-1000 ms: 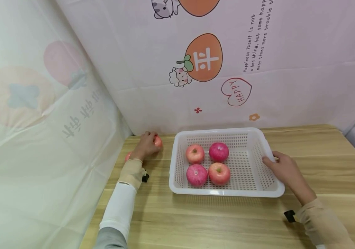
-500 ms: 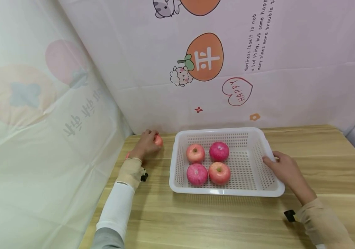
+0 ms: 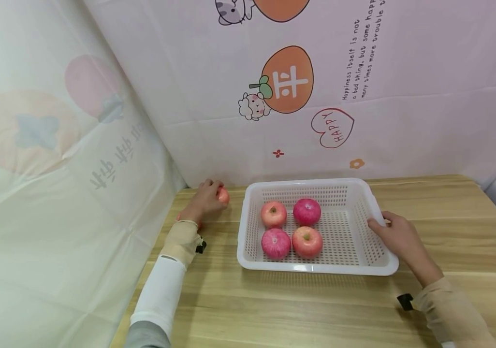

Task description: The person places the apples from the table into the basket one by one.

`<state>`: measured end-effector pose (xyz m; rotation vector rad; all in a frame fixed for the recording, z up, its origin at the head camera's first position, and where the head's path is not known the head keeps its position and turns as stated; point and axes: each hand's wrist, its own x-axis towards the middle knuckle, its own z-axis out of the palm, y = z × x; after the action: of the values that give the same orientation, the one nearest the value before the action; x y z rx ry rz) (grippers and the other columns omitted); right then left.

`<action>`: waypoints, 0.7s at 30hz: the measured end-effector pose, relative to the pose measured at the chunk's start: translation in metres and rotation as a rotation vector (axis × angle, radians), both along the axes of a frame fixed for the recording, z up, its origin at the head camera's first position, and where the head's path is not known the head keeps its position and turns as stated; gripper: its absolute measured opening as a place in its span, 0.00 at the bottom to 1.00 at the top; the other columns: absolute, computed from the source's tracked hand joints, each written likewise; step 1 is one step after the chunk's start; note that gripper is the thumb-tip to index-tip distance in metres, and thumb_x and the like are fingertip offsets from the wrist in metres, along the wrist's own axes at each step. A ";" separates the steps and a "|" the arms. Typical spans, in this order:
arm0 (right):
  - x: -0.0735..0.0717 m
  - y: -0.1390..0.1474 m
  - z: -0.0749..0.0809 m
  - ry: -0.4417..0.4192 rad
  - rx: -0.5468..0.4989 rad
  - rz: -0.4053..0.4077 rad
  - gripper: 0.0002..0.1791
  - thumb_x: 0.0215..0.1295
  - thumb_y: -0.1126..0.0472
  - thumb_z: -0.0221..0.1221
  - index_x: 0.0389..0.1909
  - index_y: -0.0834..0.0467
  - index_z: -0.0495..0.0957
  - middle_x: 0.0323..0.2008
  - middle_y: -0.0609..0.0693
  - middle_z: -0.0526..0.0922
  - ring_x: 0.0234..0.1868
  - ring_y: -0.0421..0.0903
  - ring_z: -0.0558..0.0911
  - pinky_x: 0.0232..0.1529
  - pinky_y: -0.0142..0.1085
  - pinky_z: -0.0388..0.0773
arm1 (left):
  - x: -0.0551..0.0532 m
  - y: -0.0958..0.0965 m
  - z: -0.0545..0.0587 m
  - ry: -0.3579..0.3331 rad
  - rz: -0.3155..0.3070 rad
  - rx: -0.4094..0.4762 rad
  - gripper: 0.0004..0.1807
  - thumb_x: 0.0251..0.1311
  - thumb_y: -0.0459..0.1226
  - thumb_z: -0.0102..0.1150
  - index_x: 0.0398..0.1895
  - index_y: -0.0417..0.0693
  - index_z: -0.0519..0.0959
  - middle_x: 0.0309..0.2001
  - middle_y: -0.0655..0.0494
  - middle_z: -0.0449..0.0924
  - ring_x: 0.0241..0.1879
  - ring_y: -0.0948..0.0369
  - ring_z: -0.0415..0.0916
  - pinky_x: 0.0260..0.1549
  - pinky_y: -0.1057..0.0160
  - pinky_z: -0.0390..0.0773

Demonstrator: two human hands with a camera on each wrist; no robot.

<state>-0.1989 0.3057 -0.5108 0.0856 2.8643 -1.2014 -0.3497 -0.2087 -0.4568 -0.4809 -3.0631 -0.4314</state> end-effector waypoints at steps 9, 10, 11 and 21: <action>0.000 -0.001 0.000 0.007 0.003 -0.002 0.40 0.82 0.45 0.50 0.70 0.80 0.64 0.55 0.83 0.79 0.40 0.60 0.89 0.34 0.47 0.88 | 0.004 0.001 0.004 0.000 0.006 -0.015 0.39 0.55 0.44 0.69 0.71 0.44 0.72 0.64 0.39 0.70 0.61 0.42 0.68 0.59 0.43 0.77; 0.000 -0.001 0.000 0.007 0.002 -0.002 0.40 0.82 0.45 0.50 0.70 0.80 0.64 0.55 0.83 0.79 0.40 0.60 0.89 0.34 0.47 0.88 | 0.004 0.001 0.005 0.002 0.005 -0.015 0.39 0.55 0.43 0.69 0.71 0.43 0.72 0.64 0.39 0.71 0.61 0.42 0.69 0.59 0.43 0.78; 0.000 -0.001 0.000 0.006 0.001 -0.001 0.40 0.82 0.45 0.50 0.70 0.80 0.64 0.55 0.83 0.79 0.40 0.60 0.89 0.34 0.47 0.88 | 0.005 0.001 0.005 0.004 0.002 -0.014 0.38 0.55 0.43 0.68 0.71 0.43 0.72 0.63 0.38 0.71 0.61 0.42 0.69 0.59 0.43 0.78; 0.000 0.000 0.000 -0.001 -0.003 0.002 0.40 0.82 0.45 0.49 0.71 0.79 0.63 0.55 0.82 0.79 0.41 0.59 0.89 0.34 0.46 0.87 | 0.011 0.004 0.012 0.016 0.004 -0.006 0.39 0.55 0.44 0.69 0.72 0.42 0.72 0.64 0.38 0.71 0.62 0.42 0.69 0.60 0.42 0.77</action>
<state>-0.1989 0.3062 -0.5110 0.0827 2.8606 -1.2049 -0.3383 -0.2051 -0.4451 -0.4762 -3.0508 -0.4162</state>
